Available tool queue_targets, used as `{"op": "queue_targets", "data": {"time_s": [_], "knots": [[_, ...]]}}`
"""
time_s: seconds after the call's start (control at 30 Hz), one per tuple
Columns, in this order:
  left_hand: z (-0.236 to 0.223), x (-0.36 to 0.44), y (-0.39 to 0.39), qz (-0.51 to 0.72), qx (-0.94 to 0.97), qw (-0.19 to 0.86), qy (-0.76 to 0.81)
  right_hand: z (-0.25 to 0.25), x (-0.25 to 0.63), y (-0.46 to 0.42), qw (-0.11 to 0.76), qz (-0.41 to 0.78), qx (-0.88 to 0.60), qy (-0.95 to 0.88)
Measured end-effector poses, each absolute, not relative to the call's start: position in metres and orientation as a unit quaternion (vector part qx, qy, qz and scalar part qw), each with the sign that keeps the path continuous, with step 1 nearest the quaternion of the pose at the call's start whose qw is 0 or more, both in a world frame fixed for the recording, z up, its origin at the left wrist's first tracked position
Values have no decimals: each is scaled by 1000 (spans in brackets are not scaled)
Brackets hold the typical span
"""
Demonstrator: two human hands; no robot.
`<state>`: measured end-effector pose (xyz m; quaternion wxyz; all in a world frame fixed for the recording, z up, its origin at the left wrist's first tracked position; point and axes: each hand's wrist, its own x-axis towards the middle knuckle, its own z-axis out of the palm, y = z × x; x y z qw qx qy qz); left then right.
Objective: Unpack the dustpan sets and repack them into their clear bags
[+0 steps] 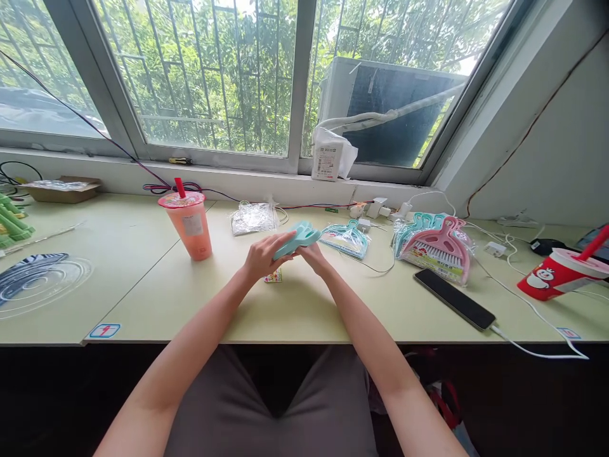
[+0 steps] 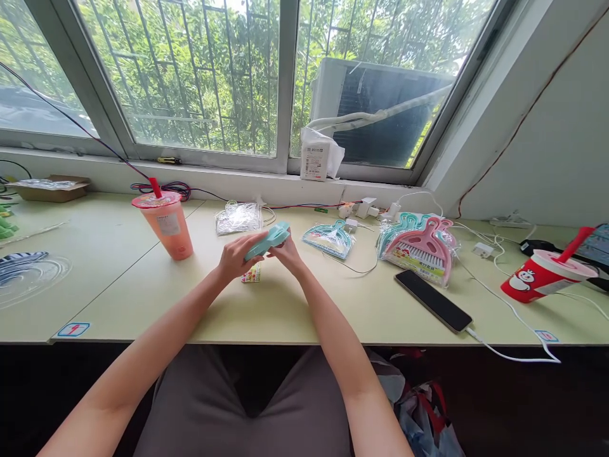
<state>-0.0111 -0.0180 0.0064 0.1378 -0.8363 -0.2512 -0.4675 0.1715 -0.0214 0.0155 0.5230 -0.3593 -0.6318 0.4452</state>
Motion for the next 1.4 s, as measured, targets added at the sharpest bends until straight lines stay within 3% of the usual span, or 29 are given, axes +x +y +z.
{"op": "queue_targets", "data": {"time_s": [0.53,0.7,0.8,0.9,1.03,1.17,1.4], "knots": [[4,-9,-18,-469,-837,169,-226,18,171,-25,545,456,-335,-619],[0,-5,-17,-491,-835,120,-218,14,170,-22,539,452,-340,-624],[2,-14,-10,-563,-769,62,-296,15,174,-21,526,460,-336,-632],[18,-37,0,-711,-568,52,-411,20,179,-21,545,471,-313,-619],[42,-63,9,-817,-406,63,-404,25,187,-19,588,456,-306,-594],[39,-60,16,-802,-426,-31,-418,26,193,-16,636,413,-327,-564],[10,-51,42,-738,-453,-315,-388,33,199,-18,650,344,-367,-570]]}}
